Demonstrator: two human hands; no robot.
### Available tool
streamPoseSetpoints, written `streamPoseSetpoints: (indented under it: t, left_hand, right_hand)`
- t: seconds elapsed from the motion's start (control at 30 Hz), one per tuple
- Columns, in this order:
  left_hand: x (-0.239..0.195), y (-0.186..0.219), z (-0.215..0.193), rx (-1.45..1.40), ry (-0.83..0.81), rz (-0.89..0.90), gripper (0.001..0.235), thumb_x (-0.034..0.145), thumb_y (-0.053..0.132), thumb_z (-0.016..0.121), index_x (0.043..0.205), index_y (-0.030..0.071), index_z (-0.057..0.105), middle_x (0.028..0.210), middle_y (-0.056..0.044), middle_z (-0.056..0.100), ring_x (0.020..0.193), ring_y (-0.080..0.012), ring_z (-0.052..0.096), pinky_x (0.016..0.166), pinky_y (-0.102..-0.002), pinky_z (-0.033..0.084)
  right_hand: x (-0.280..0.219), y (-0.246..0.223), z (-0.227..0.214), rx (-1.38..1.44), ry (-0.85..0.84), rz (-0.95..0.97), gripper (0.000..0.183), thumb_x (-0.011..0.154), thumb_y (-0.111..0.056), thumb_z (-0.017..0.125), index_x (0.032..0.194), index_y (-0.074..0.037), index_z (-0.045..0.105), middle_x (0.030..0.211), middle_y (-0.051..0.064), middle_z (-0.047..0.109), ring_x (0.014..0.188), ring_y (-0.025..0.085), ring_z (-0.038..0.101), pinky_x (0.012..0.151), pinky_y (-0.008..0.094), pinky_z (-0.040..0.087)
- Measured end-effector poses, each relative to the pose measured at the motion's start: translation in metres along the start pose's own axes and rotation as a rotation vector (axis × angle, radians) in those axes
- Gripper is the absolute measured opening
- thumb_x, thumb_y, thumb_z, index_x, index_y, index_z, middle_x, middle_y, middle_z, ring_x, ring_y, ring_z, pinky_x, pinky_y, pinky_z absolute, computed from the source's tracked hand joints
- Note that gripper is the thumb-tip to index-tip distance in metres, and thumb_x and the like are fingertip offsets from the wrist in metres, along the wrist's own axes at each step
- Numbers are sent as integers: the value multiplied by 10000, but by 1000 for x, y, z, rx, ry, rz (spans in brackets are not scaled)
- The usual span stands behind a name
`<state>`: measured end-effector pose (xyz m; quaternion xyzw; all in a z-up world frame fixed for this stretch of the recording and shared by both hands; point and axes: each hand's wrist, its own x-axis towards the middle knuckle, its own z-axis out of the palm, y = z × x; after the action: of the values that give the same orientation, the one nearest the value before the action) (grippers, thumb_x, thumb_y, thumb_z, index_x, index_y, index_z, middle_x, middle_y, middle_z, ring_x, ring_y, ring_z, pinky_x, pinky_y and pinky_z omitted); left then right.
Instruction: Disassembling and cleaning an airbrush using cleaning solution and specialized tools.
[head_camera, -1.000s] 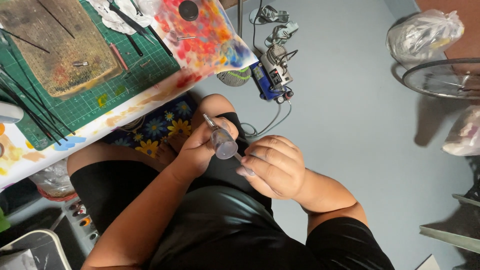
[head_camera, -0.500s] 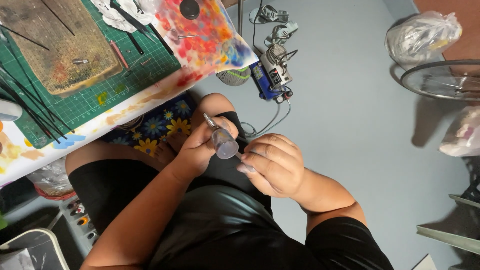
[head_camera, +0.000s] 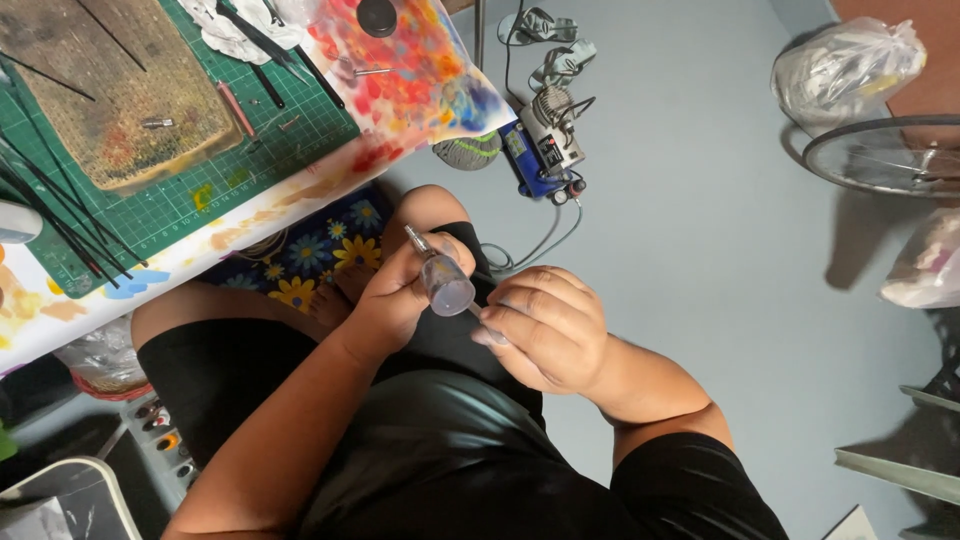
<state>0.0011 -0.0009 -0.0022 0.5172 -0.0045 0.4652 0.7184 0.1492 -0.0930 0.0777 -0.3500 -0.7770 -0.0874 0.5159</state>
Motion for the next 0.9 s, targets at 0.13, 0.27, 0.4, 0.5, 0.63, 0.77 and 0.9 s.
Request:
streamPoseSetpoints:
  t: [0.13,0.27,0.4,0.5,0.63,0.77,0.9]
  left_hand:
    - [0,-4,-3,-25,1,-8,91,1029,13,516,1063,-49,575,836,-110,545,792,-186,504,871,-353,445]
    - [-1,-8,-6,-44,-10,9,97,1024,4,520,1071,-63,572,838,-137,557,787,-216,526,866,-359,457]
    - [-4,-9,-3,-42,5,6,109,1028,12,527,1098,-57,574,857,-136,577,811,-210,544,894,-362,462]
    - [-1,-4,-2,-15,-15,15,132,1049,52,491,1065,-55,567,833,-143,572,786,-211,531,854,-356,460]
    - [-1,-3,-2,-9,-10,19,147,1052,59,485,1057,-59,573,829,-137,569,774,-206,522,845,-351,460]
    - [-1,-5,-3,6,-8,40,154,1050,68,496,1066,-63,577,838,-151,585,779,-221,542,835,-362,470]
    - [-2,-5,-3,23,-23,35,171,1061,104,491,1062,-51,563,840,-131,566,787,-203,519,850,-356,458]
  right_hand:
    - [-2,0,-1,7,2,10,132,971,-83,685,937,17,765,777,156,699,644,321,717,599,424,611]
    - [-4,-1,-2,19,-2,17,114,957,-74,701,929,18,761,766,153,696,633,315,715,587,423,608]
    - [-5,-1,0,2,0,5,103,952,-64,704,930,19,762,767,153,695,638,314,715,594,425,612]
    - [-1,-1,1,-1,-3,6,123,967,-75,687,936,16,764,768,150,690,637,314,712,592,425,605]
    - [-2,-2,0,-3,-10,3,126,967,-69,681,927,16,765,765,151,690,631,317,710,588,424,606]
    - [-3,-2,-2,2,-18,4,128,969,-78,685,928,14,763,769,152,689,637,312,709,591,420,604]
    - [-4,-3,-2,-5,-22,13,129,970,-86,687,931,9,764,765,147,690,636,313,709,589,419,602]
